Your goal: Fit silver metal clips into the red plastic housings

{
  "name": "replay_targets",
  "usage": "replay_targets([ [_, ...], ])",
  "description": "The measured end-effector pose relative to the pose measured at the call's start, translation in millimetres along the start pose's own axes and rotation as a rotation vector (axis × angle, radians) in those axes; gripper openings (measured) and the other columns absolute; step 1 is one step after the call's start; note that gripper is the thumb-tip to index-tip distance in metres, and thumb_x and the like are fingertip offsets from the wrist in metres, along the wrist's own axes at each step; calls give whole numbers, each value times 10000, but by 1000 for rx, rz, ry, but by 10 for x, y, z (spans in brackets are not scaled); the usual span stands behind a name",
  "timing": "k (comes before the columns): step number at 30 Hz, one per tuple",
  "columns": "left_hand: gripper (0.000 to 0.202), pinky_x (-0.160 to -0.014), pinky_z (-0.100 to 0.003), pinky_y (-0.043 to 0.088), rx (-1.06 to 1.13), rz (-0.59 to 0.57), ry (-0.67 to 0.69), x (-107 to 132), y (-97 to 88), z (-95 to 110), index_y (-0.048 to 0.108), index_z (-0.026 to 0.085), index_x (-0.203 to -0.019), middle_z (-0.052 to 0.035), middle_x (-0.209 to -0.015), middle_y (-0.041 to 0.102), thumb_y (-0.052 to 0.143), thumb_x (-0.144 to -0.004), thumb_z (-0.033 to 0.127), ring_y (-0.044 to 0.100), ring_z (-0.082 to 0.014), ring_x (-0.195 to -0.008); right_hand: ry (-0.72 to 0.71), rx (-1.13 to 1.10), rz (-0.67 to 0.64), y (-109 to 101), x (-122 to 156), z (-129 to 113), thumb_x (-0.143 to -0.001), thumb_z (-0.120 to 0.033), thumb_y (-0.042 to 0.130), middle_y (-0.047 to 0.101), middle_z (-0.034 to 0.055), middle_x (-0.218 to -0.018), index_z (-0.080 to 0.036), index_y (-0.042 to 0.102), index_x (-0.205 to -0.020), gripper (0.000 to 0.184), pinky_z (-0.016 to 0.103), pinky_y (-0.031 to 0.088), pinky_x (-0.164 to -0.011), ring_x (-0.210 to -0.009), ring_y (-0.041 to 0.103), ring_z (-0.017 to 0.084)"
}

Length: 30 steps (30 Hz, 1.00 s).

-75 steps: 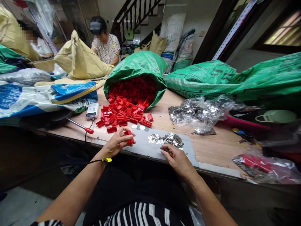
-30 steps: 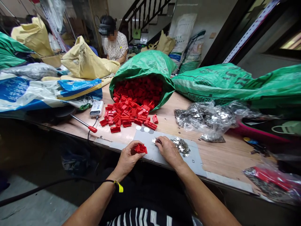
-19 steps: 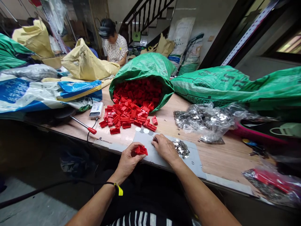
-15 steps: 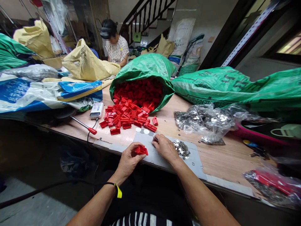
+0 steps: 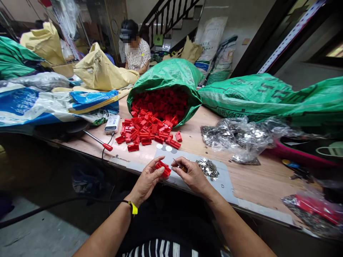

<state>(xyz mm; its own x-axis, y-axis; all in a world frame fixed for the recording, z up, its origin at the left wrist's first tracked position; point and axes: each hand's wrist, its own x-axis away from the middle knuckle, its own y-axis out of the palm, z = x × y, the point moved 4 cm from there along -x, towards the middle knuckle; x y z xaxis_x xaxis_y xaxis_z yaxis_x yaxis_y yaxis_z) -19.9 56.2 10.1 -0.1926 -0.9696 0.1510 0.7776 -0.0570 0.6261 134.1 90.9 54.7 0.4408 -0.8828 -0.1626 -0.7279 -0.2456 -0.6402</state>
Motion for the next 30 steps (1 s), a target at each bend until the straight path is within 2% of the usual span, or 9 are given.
replay_targets([
  [3,529,-733,-235,488,-13,2,1,2,-1,-13,549,242,-1276,-20,-892,639,713,-773,248,611,-104,-760,-43,-7,6,40,32,-40,-866,-231,571,643,-16,-745,-201,605,-885,49,227,411,-611,-610,535,110],
  [8,582,-694,-217,478,-5,12,10,7,33,8,541,235,-1288,-30,-893,650,740,-742,250,609,-99,-731,-147,-52,-7,69,64,-45,-849,-158,590,629,6,-791,-200,623,-822,59,246,430,-692,-742,568,137],
  [14,508,-744,-224,470,-9,-13,4,5,47,1,607,226,-1218,-34,-906,666,748,-730,251,615,-115,-797,-189,-106,-55,92,131,-20,-836,-117,596,622,15,-815,-201,637,-839,94,253,441,-721,-775,578,140],
  [19,485,-785,-239,457,-67,-36,-25,26,14,-44,617,243,-1210,-31,-924,686,737,-740,256,613,-127,-832,-152,-136,-103,122,190,6,-826,-122,607,633,11,-824,-206,646,-835,94,253,452,-734,-781,591,138],
  [24,449,-819,-251,448,-145,-14,-46,39,0,-76,659,226,-1144,-35,-985,694,759,-708,260,610,-149,-884,-86,-157,-113,168,223,41,-830,-218,632,628,16,-830,-212,652,-855,33,269,461,-738,-772,581,148],
  [28,446,-806,-247,455,-158,-18,-59,44,1,-113,642,219,-1152,-40,-980,698,749,-720,259,620,-146,-873,-19,-176,-128,171,258,106,-788,-247,678,629,-4,-843,-216,640,-912,133,228,436,-628,-674,545,118],
  [30,443,-778,-238,462,-168,-13,-50,44,-15,-121,623,215,-1156,-38,-955,696,741,-730,252,629,-139,-844,40,-161,-106,71,275,186,-795,-268,666,637,-11,-845,-220,631,-952,168,218,417,-582,-633,531,108],
])
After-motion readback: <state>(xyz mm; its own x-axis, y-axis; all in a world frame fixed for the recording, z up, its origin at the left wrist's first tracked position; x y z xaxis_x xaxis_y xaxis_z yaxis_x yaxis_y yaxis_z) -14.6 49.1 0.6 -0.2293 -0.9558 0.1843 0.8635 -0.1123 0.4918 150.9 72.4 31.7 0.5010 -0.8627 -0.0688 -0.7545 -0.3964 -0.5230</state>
